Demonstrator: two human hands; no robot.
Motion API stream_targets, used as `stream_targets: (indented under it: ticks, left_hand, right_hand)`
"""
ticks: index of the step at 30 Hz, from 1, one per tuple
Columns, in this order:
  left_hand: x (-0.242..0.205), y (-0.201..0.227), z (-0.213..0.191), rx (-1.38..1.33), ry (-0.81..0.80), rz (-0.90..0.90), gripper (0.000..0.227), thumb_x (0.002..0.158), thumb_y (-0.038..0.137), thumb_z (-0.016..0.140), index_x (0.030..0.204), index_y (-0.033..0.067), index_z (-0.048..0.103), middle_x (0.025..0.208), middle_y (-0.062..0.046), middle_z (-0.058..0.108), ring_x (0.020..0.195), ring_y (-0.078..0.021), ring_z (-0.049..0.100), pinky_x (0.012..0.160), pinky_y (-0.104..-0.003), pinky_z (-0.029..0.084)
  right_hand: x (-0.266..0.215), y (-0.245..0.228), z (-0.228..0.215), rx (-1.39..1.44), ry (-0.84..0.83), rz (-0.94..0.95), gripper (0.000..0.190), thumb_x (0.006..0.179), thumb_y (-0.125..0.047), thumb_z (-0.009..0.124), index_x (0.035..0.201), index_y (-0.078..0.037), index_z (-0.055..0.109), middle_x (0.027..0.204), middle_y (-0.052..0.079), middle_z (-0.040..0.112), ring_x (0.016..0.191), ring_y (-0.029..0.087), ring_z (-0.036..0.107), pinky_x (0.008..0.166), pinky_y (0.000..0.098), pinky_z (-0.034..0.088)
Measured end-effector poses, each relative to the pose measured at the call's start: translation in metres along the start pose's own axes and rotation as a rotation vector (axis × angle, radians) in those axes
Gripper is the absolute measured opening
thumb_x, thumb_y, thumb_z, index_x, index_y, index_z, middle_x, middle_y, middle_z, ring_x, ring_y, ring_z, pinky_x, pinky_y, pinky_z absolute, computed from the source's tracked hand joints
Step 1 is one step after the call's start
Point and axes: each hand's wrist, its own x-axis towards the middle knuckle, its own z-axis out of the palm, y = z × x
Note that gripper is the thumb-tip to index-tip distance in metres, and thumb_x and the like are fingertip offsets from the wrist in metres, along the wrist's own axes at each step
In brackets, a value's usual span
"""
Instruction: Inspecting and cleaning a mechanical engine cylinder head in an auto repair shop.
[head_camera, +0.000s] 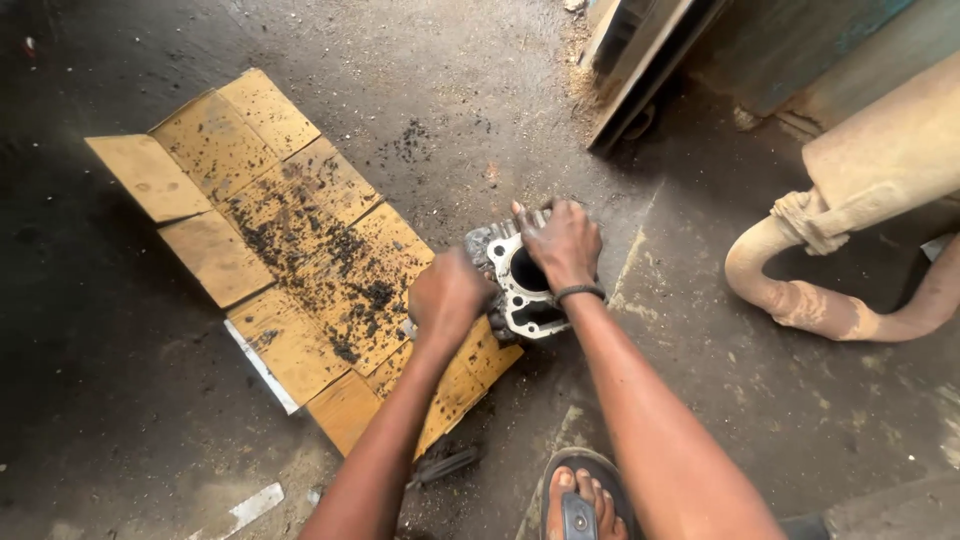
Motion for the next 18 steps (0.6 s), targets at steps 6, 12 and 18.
stream_targets:
  ticks: [6,12,18]
  left_hand:
    - [-0.014,-0.012,-0.021,-0.112,-0.049,-0.031,0.04,0.096,0.034,0.066,0.068,0.0065,0.063,0.052,-0.002,0.05,0.042,-0.0117,0.037,0.037,-0.033,0.034]
    - [-0.01,-0.022,-0.006,-0.072,-0.052,0.01,0.028,0.093,0.02,0.063,0.069,0.0062,0.063,0.053,-0.002,0.048,0.043,-0.0105,0.038,0.037,-0.03,0.035]
    - [-0.005,-0.003,-0.002,0.117,-0.03,-0.011,0.015,0.085,0.006,0.063,0.071,0.0047,0.066,0.059,-0.006,0.06,0.046,-0.0117,0.051,0.039,-0.031,0.039]
  right_hand:
    - [-0.006,-0.004,-0.005,-0.057,0.067,-0.066,0.061,0.092,-0.067,0.056,0.104,-0.01,0.071,0.097,0.008,0.067,0.076,0.018,0.061,0.062,0.0351,0.05]
    - [-0.006,-0.006,0.001,-0.103,0.015,-0.036,0.067,0.092,-0.068,0.053,0.115,-0.006,0.062,0.096,0.012,0.063,0.069,0.02,0.061,0.051,0.0319,0.05]
    - [0.005,0.002,0.017,-0.148,-0.003,-0.032,0.054,0.093,-0.054,0.058,0.115,-0.005,0.066,0.103,0.012,0.064,0.076,0.022,0.064,0.056,0.0337,0.054]
